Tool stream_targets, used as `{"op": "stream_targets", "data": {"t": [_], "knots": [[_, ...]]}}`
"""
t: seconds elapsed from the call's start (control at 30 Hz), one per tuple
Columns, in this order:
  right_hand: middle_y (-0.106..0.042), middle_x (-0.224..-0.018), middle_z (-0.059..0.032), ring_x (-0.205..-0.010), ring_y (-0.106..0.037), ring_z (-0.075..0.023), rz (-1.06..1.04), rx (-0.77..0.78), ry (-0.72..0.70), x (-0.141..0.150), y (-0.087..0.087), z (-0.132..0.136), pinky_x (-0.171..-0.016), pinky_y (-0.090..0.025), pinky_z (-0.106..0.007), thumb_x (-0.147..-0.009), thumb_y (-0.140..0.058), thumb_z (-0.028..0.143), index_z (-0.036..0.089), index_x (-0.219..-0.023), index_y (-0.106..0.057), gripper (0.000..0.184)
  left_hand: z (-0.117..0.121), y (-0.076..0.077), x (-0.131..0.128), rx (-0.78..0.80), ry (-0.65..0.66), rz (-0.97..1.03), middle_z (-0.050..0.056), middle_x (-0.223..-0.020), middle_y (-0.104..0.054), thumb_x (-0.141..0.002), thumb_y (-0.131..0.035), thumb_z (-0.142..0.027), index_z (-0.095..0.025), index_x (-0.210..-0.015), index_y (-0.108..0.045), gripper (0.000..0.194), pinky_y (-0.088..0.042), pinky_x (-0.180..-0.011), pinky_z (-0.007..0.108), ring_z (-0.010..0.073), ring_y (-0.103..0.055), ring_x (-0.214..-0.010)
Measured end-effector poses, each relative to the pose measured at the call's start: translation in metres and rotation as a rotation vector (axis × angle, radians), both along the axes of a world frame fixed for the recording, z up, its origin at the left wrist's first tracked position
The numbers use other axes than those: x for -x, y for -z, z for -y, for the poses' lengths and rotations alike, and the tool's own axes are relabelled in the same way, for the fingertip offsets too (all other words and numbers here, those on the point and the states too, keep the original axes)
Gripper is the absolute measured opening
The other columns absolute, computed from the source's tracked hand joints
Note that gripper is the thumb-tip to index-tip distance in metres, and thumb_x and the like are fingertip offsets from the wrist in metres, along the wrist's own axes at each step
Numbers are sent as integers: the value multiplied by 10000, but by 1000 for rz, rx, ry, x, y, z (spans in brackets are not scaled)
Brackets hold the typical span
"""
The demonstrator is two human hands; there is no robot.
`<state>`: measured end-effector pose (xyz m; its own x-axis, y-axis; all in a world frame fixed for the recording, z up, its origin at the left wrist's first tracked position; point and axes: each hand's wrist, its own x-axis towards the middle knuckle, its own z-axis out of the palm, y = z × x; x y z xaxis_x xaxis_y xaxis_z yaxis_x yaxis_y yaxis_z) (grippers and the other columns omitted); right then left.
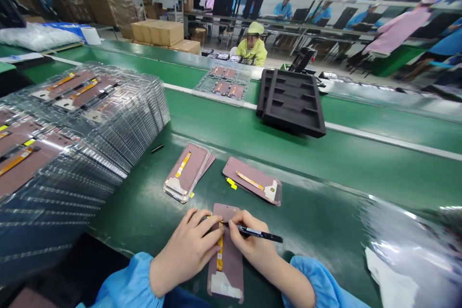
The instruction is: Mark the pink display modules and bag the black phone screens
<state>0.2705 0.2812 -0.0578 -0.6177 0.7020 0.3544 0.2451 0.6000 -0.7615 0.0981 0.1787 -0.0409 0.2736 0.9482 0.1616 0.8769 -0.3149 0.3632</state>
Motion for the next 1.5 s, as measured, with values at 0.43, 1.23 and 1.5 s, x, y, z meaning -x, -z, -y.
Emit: {"op": "stream_targets", "data": {"t": [0.43,1.23,1.5], "knots": [[-547,-564,34,-451,-490,-98,32,-9,-18,1,6,0,-459,-401,-203,-907,-513,218,204,-713,-537,196,0,1,1,5,14,0,36,-1329,-579,-984,-452,-242,-193,-1193,-558,240,-369,-1041,492,262,-471,-1199],[-485,-500,46,-425,-455,-105,-210,601,121,-4,5,-7,-453,-384,-228,-858,-594,563,207,-681,-497,408,-93,-34,123,202,-809,122,34,-714,-678,-795,-653,-523,-199,-770,-661,325,-401,-613,281,221,-631,-690],[-500,-510,51,-395,-431,-86,-307,708,89,-4,2,-11,-425,-372,-218,-815,-648,576,201,-688,-503,421,-80,-59,130,67,-882,407,49,-743,-680,-811,-604,-483,-159,-954,-616,355,-409,-582,261,206,-633,-687]]}}
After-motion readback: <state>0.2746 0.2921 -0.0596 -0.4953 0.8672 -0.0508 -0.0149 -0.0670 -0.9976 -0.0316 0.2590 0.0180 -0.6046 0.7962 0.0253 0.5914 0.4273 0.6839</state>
